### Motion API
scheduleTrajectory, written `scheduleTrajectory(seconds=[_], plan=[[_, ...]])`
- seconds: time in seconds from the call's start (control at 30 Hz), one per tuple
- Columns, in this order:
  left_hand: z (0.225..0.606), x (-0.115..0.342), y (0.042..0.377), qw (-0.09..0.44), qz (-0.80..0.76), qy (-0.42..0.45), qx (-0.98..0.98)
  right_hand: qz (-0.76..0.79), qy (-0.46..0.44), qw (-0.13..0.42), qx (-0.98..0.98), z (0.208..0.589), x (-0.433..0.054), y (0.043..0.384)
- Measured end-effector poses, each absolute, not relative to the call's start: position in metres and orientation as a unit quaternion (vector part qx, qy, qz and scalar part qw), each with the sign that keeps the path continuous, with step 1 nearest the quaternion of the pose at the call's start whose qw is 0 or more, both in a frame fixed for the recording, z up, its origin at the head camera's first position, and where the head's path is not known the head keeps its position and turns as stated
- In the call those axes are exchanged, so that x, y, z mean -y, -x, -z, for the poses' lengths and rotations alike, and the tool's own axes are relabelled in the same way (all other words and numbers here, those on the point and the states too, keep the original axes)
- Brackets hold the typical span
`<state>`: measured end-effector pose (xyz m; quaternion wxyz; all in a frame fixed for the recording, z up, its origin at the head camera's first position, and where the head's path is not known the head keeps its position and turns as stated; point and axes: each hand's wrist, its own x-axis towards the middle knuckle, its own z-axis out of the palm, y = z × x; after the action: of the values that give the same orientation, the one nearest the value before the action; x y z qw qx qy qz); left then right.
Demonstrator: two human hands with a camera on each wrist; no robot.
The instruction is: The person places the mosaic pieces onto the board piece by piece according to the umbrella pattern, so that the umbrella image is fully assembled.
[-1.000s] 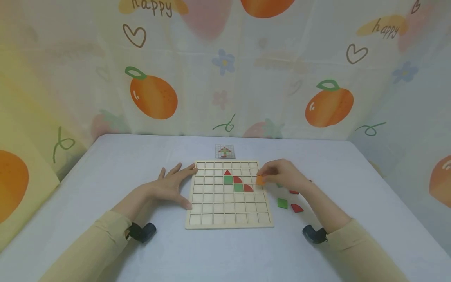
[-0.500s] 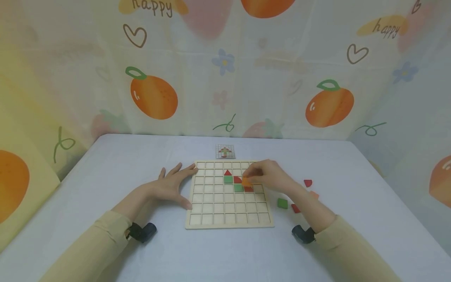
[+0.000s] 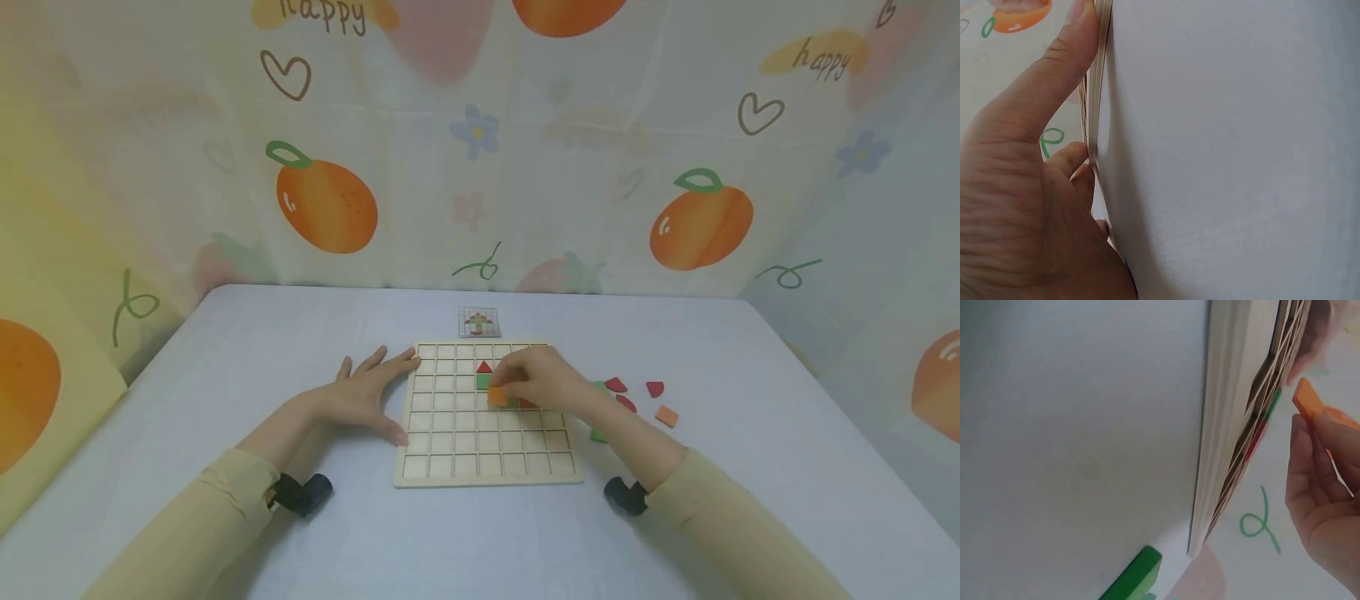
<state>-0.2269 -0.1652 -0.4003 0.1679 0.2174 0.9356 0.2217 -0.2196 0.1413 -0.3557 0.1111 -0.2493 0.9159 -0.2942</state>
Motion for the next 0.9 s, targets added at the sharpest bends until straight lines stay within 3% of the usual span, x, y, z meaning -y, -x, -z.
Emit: scheduleTrajectory(seconds=[0.9], plan=[[0.398,0.165,0.225,0.172,-0.228,-0.217,-0.933,0.269,0.258,0.092,-0.923,0.368,-0.128,0.223]])
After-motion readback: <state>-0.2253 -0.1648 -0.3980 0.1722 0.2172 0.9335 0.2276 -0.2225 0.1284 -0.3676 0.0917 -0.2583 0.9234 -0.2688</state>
